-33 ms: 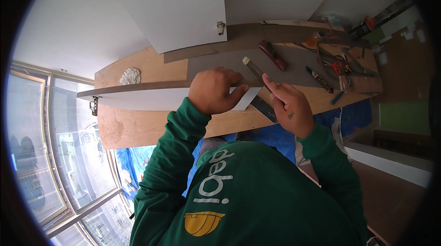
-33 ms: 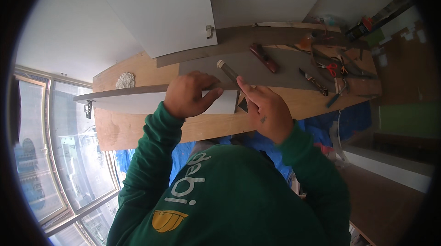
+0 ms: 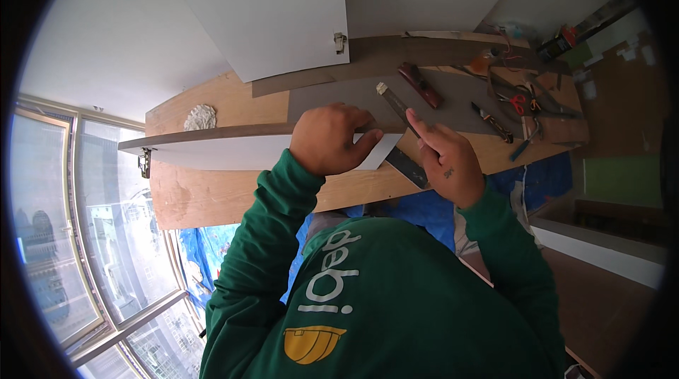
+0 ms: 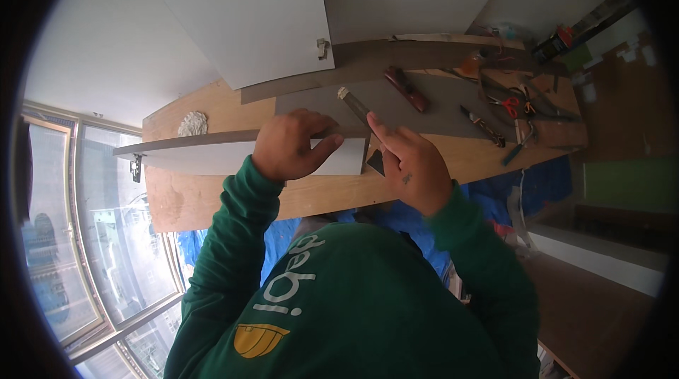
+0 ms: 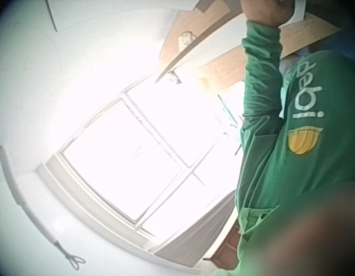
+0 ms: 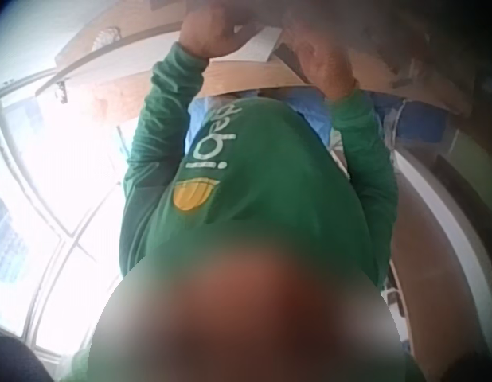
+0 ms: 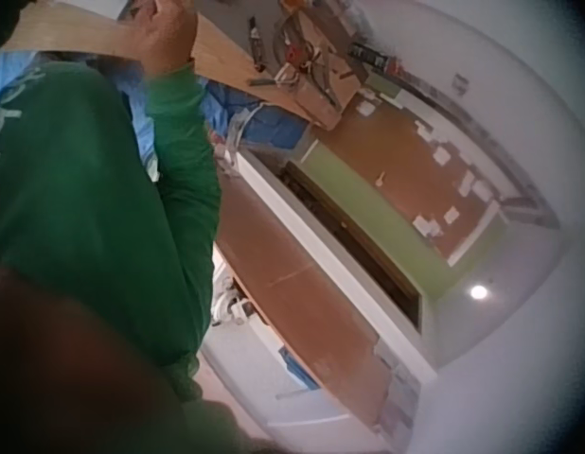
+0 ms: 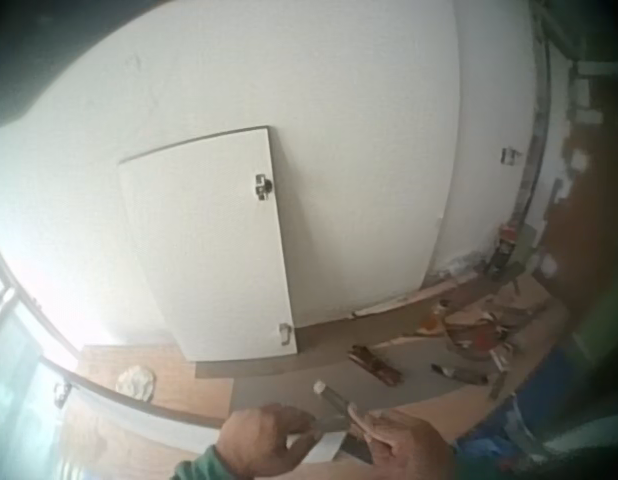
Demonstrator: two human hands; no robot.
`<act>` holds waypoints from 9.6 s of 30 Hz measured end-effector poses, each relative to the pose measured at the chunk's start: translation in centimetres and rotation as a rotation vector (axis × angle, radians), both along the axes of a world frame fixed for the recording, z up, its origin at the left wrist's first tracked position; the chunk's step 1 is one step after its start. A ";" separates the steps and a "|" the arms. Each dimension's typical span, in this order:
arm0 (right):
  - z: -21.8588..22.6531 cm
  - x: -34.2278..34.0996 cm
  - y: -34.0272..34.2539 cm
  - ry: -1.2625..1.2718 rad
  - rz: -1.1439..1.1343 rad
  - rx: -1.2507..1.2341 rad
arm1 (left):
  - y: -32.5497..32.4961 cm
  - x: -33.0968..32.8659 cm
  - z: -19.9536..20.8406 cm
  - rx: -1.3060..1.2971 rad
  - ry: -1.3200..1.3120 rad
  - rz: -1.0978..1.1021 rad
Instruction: The person applies a thin strip of edge banding to the exposed edge of a white cabinet door. They use a small metal tool to press the banding into place along the edge, then lift the door to check the fit.
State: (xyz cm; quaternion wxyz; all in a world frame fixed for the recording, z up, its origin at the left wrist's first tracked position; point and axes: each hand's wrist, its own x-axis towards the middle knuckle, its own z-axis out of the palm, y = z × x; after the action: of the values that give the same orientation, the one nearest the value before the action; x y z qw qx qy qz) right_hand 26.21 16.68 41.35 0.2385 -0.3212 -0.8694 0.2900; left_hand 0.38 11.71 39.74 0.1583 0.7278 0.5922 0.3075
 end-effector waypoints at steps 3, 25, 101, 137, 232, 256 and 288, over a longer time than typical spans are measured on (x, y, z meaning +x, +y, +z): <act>-0.1 0.0 -0.1 -0.012 0.003 0.006 | 0.1 -0.1 0.1 -0.003 0.009 0.000; -0.7 -0.7 0.0 0.068 0.014 -0.007 | 0.1 0.1 -0.3 0.051 0.000 0.011; -2.3 -0.4 -0.5 0.078 -0.092 0.094 | 0.8 3.2 -1.0 0.124 0.132 0.205; -3.6 -0.7 -0.6 0.198 0.008 0.103 | 1.3 3.0 -1.2 0.164 0.177 0.220; -5.0 4.2 -2.3 0.425 -0.287 -0.499 | 1.7 3.5 2.5 -0.306 -0.204 0.168; -0.6 -1.2 1.7 0.249 -0.105 -0.093 | 1.7 2.0 1.7 -0.235 -0.254 0.071; -0.6 -0.6 1.5 0.115 -0.005 0.066 | 1.5 2.5 1.3 -0.139 -0.171 0.054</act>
State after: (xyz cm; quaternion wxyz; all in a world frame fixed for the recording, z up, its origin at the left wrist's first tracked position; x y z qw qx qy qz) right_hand 25.61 18.19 40.77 0.2992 -0.2984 -0.8625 0.2785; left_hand 2.86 13.22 40.99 0.2500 0.6700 0.6159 0.3306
